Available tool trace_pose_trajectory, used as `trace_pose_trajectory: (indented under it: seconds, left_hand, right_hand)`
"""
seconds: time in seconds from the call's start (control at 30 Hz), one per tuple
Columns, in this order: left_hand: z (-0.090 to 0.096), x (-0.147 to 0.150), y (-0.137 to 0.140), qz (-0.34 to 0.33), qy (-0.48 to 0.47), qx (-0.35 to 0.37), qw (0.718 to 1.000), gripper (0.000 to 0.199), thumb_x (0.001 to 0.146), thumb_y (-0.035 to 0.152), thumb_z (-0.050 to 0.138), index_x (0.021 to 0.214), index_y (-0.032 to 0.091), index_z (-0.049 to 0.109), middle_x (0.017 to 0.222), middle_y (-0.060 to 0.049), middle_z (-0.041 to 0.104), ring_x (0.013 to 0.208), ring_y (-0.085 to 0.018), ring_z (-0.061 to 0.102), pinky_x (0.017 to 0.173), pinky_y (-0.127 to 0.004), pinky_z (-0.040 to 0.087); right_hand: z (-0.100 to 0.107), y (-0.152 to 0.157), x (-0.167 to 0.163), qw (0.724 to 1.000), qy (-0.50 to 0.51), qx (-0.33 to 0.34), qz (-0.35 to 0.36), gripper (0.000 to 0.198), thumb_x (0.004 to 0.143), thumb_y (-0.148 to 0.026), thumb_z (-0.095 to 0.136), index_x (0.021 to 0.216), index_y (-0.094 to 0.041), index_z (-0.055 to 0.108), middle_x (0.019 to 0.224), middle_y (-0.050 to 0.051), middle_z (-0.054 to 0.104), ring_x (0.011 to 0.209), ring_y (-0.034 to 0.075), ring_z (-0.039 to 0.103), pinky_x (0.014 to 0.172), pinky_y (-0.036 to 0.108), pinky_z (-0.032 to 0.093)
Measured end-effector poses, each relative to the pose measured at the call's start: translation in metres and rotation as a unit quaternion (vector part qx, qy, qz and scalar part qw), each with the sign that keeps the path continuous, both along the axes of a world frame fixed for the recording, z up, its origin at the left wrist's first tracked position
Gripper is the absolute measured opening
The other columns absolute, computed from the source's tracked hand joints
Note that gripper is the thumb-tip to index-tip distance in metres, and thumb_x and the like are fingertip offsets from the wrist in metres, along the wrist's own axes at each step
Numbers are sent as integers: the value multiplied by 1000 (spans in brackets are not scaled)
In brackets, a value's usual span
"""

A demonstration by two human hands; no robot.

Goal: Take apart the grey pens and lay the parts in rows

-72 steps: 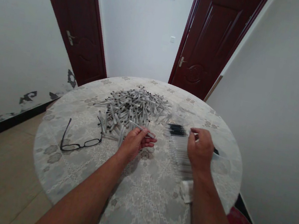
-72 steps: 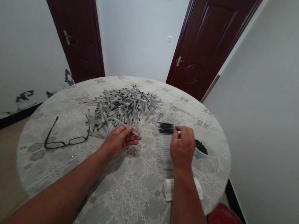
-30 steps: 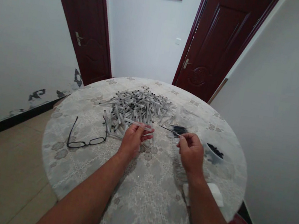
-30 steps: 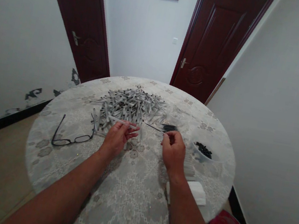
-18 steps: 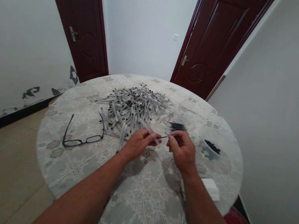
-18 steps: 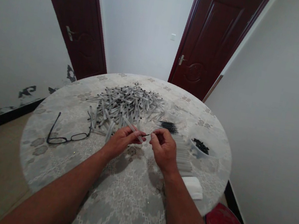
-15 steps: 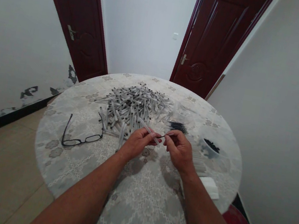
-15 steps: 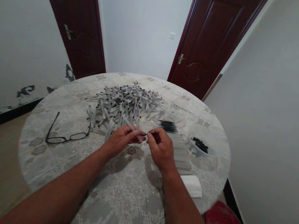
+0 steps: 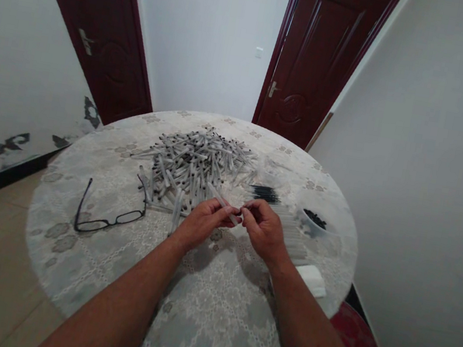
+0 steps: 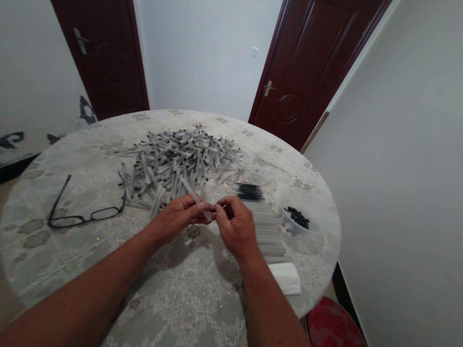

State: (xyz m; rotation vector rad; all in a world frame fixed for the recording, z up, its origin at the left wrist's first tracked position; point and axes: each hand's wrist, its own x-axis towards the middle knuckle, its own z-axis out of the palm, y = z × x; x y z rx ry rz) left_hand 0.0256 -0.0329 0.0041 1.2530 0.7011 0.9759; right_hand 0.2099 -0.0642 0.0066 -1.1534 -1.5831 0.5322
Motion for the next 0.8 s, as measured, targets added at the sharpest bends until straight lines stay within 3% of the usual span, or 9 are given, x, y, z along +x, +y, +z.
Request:
trace_pose_trajectory:
  seconds: [0.23,0.37,0.5,0.57,0.67,0.73,0.8]
  left_hand:
    - [0,-1,1,22,11,-5,1000,33,92,47,69,102,16,74,101,-10,78,96,-22,74,93,-38,59]
    - [-2,-1,6,94,6,-27,995,37,92,51,66,98,14,71,96,-13,78,91,-24,76,86,-38,60]
    - [-3,-1,8,144,34,-20,989,37,90,53,65,91,16,65,88,-10,76,79,-22,75,72,-36,61]
    - [-4,0,7,139,46,-2,989,36,90,54,65,90,17,63,87,-8,75,78,-22,75,71,-35,61]
    - [-6,0,7,133,61,20,989,36,89,55,65,89,19,63,85,-7,74,78,-21,74,72,-34,60]
    - [-8,0,8,138,65,26,988,36,89,56,66,87,20,63,83,-6,73,76,-20,74,71,-34,60]
    - [-11,-1,10,146,64,27,987,37,89,56,66,87,20,63,83,-6,73,76,-20,73,71,-33,60]
  right_hand:
    - [4,2,2,1000,17,13,-15,14,95,-34,62,98,-21,65,77,-1,65,63,13,58,60,25,46]
    - [26,5,27,992,61,50,-102,21,97,-40,61,104,-21,64,78,-1,65,60,13,59,58,26,48]
    - [57,20,60,971,-127,97,-180,22,100,-37,57,109,-20,68,86,3,69,72,18,63,73,31,51]
    - [67,31,69,937,-278,95,-187,21,102,-32,53,110,-19,68,102,8,70,90,21,66,84,33,50]
    - [71,47,66,850,-490,2,-195,25,105,-27,45,113,-20,68,115,12,67,99,24,66,84,33,50]
    - [67,55,57,790,-581,-63,-184,27,105,-24,42,114,-21,67,116,13,65,98,25,67,78,33,50]
    - [62,59,48,757,-628,-85,-159,26,104,-22,43,117,-21,66,116,14,65,101,26,67,78,32,50]
